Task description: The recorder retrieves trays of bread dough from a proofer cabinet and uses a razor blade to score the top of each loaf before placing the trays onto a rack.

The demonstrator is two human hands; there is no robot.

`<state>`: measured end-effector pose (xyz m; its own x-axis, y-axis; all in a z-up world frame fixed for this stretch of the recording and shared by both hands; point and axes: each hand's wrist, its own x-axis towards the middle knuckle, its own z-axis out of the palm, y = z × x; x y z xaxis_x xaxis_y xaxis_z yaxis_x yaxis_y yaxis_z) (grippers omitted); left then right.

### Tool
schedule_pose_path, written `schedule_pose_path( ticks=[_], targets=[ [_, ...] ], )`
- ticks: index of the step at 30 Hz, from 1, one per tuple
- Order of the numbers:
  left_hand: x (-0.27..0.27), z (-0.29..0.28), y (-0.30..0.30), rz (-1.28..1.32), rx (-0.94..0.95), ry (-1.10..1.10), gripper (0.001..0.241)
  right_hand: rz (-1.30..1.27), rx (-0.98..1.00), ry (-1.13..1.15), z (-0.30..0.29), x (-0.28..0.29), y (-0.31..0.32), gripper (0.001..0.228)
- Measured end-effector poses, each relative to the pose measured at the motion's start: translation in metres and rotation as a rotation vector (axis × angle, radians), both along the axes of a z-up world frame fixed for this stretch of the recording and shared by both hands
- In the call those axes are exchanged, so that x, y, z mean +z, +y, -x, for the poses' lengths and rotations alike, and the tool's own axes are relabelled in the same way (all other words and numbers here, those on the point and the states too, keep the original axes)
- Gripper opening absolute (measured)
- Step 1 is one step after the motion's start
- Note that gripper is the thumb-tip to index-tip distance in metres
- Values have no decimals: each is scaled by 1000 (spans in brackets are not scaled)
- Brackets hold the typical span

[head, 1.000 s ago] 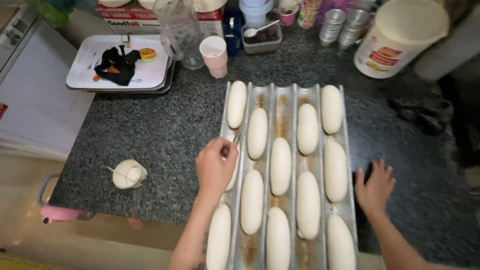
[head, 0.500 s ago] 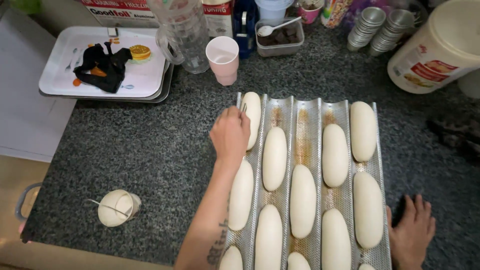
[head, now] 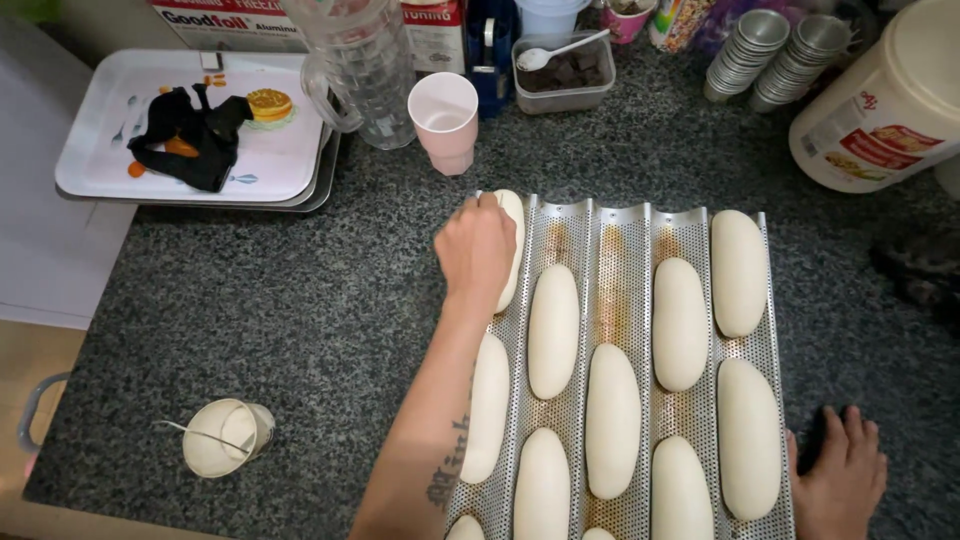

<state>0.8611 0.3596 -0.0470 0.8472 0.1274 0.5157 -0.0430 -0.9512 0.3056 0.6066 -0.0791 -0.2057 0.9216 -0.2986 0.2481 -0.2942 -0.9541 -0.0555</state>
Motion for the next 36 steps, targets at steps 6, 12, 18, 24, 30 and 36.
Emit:
schedule_pose_path(
  ticks=[6, 12, 18, 24, 30, 36],
  targets=[
    [-5, -8, -4, -42, 23, 24, 8, 13, 23, -41, 0, 5, 5, 71],
    [1, 3, -8, -44, 39, 98, 12, 55, 51, -95, -1, 17, 16, 69],
    [-3, 98, -5, -215, 94, 163, 3, 32, 50, -84, -3, 24, 20, 69],
    [39, 140, -13, 49, 16, 124, 12, -94, -25, 22, -6, 39, 30, 70],
    [29, 134, -43, 147, -22, 103, 9, -114, 20, -23, -8, 45, 34, 69],
    [11, 111, -64, 72, -38, 118, 9, -105, 14, -11, -9, 46, 34, 71]
  ],
)
